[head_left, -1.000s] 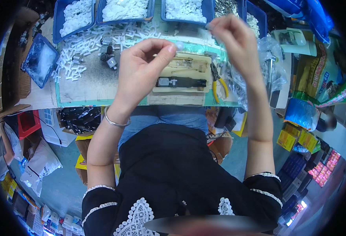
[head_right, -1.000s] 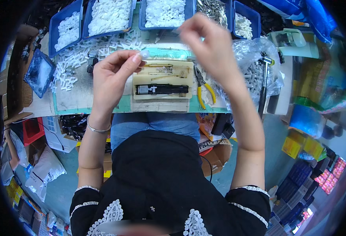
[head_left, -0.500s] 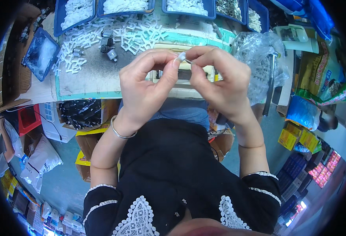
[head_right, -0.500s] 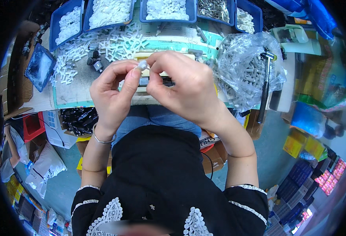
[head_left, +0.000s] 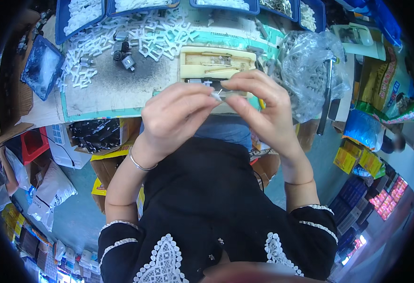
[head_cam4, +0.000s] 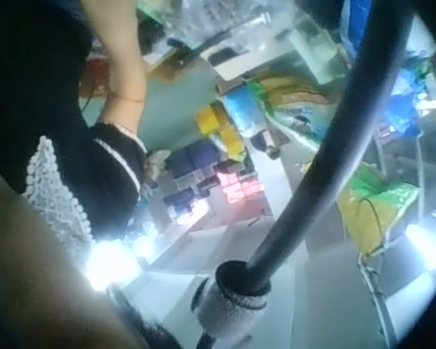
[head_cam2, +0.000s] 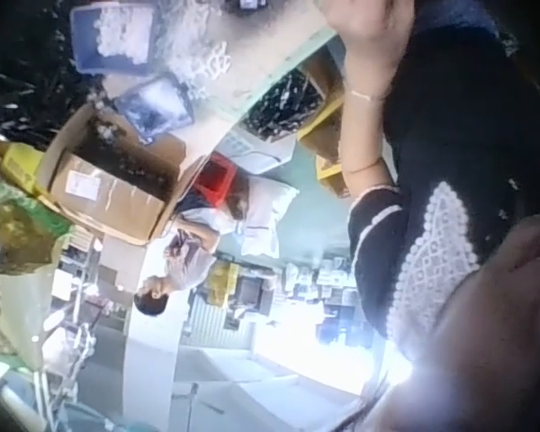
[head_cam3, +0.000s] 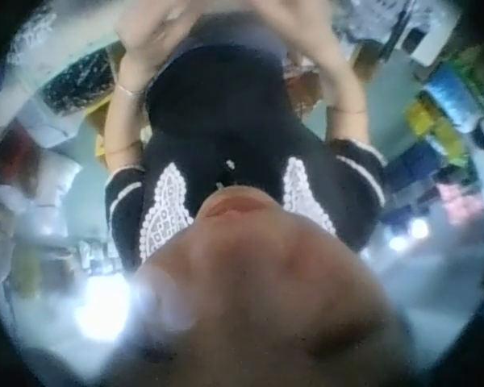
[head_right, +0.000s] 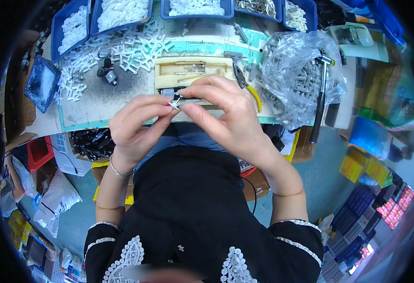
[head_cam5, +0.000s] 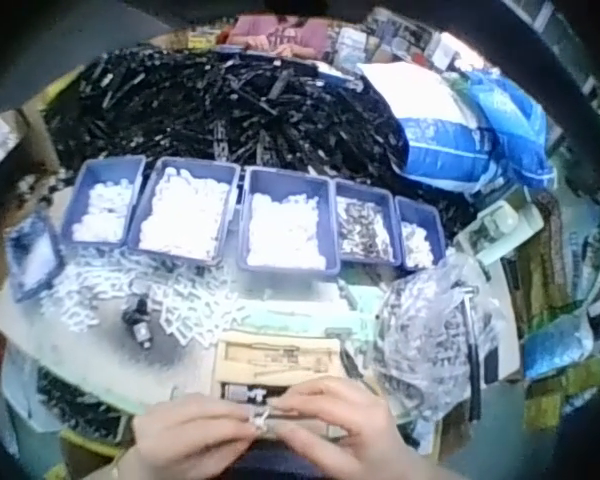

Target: The person assembles small plastic components, pins, and brackets from bins using a manual screwdriver and pliers.

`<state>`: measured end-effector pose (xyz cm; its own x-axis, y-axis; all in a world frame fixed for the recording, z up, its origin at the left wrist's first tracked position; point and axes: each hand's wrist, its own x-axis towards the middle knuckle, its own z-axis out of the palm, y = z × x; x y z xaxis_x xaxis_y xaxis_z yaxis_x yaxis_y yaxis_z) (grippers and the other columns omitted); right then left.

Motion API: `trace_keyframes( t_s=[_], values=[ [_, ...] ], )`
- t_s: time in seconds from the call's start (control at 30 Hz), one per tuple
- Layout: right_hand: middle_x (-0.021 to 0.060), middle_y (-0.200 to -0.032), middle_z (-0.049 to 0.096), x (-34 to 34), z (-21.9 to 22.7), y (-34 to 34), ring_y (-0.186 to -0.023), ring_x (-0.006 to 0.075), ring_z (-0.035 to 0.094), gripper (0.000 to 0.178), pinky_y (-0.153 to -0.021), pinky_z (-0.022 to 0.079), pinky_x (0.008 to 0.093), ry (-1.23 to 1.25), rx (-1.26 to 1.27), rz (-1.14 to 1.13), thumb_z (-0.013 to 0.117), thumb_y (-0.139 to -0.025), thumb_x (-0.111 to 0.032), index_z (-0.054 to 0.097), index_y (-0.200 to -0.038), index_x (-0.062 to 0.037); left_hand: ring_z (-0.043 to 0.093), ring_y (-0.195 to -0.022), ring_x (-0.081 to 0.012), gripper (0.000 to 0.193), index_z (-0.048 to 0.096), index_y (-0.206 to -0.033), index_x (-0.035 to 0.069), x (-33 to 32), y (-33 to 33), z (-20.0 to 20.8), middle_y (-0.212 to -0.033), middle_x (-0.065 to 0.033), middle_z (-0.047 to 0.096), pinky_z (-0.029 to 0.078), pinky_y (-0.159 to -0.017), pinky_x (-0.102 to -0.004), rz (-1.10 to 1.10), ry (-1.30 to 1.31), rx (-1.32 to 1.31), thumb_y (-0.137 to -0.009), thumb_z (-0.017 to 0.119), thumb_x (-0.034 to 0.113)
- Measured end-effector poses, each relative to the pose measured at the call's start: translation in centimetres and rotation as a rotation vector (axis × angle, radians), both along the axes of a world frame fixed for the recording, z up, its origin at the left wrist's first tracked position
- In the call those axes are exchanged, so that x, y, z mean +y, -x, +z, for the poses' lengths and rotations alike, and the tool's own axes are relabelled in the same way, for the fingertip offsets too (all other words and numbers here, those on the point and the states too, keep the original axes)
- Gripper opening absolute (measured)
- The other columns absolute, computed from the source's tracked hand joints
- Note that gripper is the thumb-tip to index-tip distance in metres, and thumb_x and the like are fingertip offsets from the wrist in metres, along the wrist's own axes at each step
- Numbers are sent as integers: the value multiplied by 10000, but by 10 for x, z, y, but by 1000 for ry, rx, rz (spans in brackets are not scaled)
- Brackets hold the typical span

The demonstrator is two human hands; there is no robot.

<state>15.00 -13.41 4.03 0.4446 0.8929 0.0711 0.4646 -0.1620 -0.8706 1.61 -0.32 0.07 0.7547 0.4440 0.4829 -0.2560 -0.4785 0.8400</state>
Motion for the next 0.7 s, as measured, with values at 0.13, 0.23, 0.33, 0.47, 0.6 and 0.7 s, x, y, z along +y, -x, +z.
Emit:
trace_keyframes(
  t_s=[0.13,0.23,0.33,0.47,0.6,0.7],
  values=[
    [70,-840,611,-13,-11,7,-803,243,583,143,-724,434,339,-12,-142,10,703,-721,-58,655,-854,-44,646,-715,-236,214,646,-843,-9,-6,6,-10,-842,-121,647,526,-589,-304,-23,-292,-11,-636,700,-19],
    [46,-847,592,-11,-19,12,-798,231,558,165,-742,401,344,-25,-385,30,687,-689,-26,621,-834,-68,644,-719,-234,219,642,-857,-5,-11,8,-18,-860,-122,647,523,-581,-303,-18,-400,15,-641,672,19],
    [34,-853,583,-8,-33,4,-803,218,555,151,-772,394,349,-20,-552,68,676,-707,-54,609,-841,-78,637,-739,-228,228,638,-860,-1,-14,4,-23,-874,-107,637,521,-606,-301,36,-469,66,-639,652,54],
    [23,-842,565,-6,-48,-5,-813,208,547,146,-798,388,349,18,-694,97,667,-713,-90,599,-842,-88,580,-686,-186,190,637,-866,20,-17,4,-24,-792,-41,577,476,-567,-286,124,-518,205,-688,668,80],
    [19,-821,560,-3,-51,-7,-808,210,543,157,-796,398,355,35,-675,135,673,-695,-94,611,-839,-90,506,-588,-179,287,666,-975,46,-22,10,-29,-692,-21,515,407,-502,-296,112,-576,307,-701,740,87],
    [18,-817,567,-1,-47,-8,-798,214,544,162,-792,403,359,59,-634,143,680,-688,-79,626,-840,-91,472,-591,-154,292,651,-991,59,-28,11,-35,-677,-3,449,385,-504,-270,93,-644,331,-724,690,169]
  ],
)
